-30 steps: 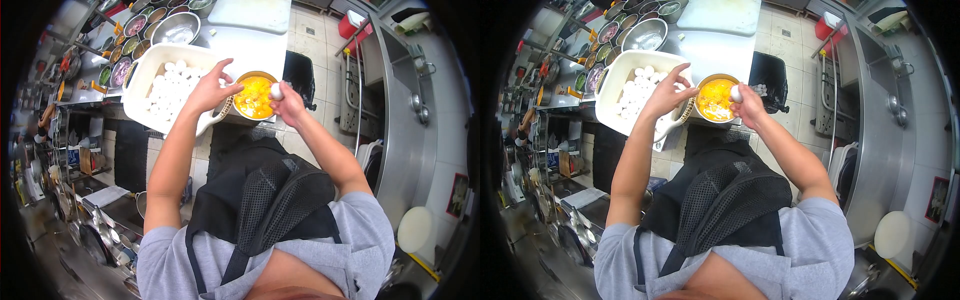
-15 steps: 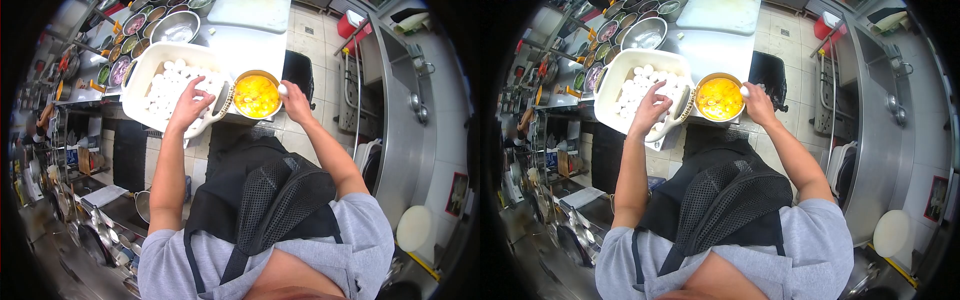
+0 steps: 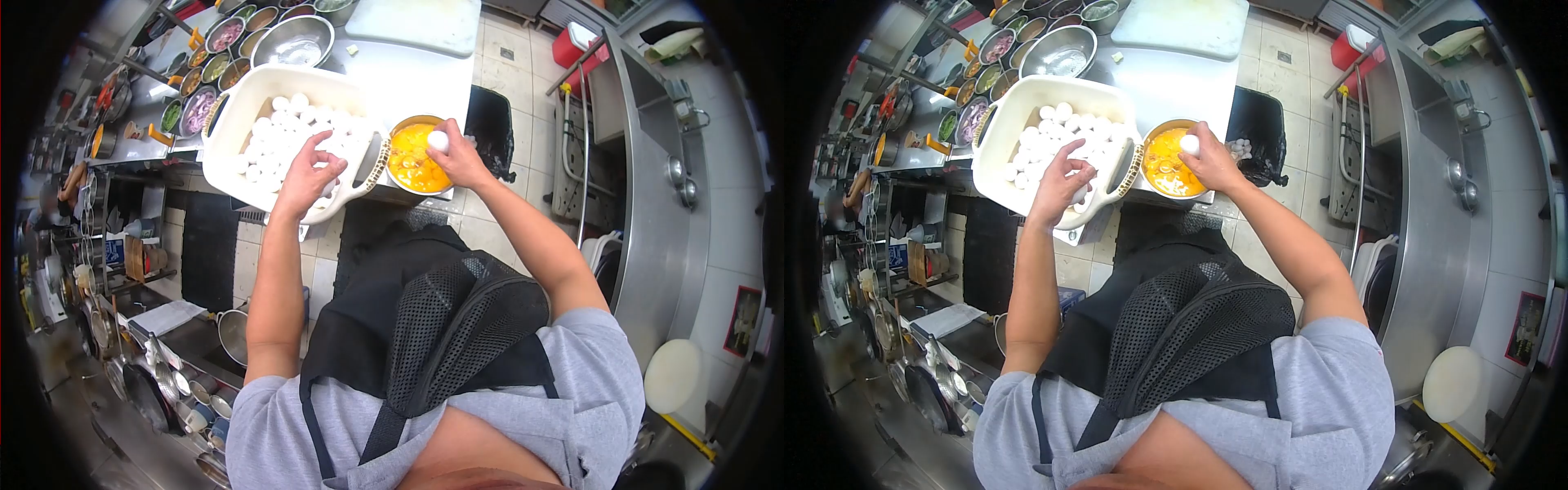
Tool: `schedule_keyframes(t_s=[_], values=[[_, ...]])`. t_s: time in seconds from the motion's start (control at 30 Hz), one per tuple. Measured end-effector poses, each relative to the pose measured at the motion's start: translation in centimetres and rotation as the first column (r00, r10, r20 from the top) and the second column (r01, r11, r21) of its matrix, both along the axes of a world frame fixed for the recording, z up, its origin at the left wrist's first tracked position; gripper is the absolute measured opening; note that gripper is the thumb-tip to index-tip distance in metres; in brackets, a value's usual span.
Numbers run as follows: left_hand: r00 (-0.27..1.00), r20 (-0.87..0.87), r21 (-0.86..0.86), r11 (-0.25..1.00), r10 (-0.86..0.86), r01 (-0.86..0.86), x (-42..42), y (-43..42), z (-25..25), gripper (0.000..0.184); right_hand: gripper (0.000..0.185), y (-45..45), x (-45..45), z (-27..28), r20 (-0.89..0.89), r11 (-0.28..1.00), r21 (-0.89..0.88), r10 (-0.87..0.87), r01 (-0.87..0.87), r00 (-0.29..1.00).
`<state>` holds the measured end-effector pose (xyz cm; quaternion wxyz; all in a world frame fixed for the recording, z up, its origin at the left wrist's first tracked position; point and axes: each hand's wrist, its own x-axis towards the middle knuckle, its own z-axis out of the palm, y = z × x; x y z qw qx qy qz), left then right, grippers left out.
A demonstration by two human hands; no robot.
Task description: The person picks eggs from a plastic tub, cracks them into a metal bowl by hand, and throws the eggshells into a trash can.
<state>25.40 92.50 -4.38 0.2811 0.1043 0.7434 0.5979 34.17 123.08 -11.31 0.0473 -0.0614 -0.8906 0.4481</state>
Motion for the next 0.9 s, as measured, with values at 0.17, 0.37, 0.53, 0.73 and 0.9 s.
schedule_keyframes(t_s=[0.17, 0.37, 0.53, 0.73, 0.9], values=[[1.0, 0.011, -0.035, 0.999, 0.029, -0.029, 0.2, -0.9, -1.1, 0.067, 0.043, -0.9, -0.8, -1.3, -0.03, 0.983, 0.177, 0.051, -0.044, 0.998], [0.997, 0.05, -0.039, 0.997, 0.067, -0.065, 0.7, -1.6, -1.1, 0.068, 0.041, -1.4, -0.9, -1.5, -0.082, 0.977, 0.215, 0.037, -0.019, 0.996], [0.997, 0.04, -0.035, 0.997, 0.067, -0.066, 0.6, -1.7, -1.2, 0.068, 0.042, -1.6, -1.0, 1.2, -0.038, 0.959, 0.282, 0.028, -0.017, 0.999], [0.999, 0.027, -0.029, 0.999, 0.047, -0.046, 0.2, -1.1, -1.5, 0.067, 0.045, -1.5, -0.9, 3.8, -0.035, 0.932, 0.363, 0.018, -0.005, 0.999], [0.94, 0.253, -0.094, 0.972, 0.231, -0.214, 0.0, -0.2, -0.9, 0.044, 0.045, 0.8, -1.1, 2.4, -0.139, 0.982, 0.191, 0.017, 0.01, 0.99]])
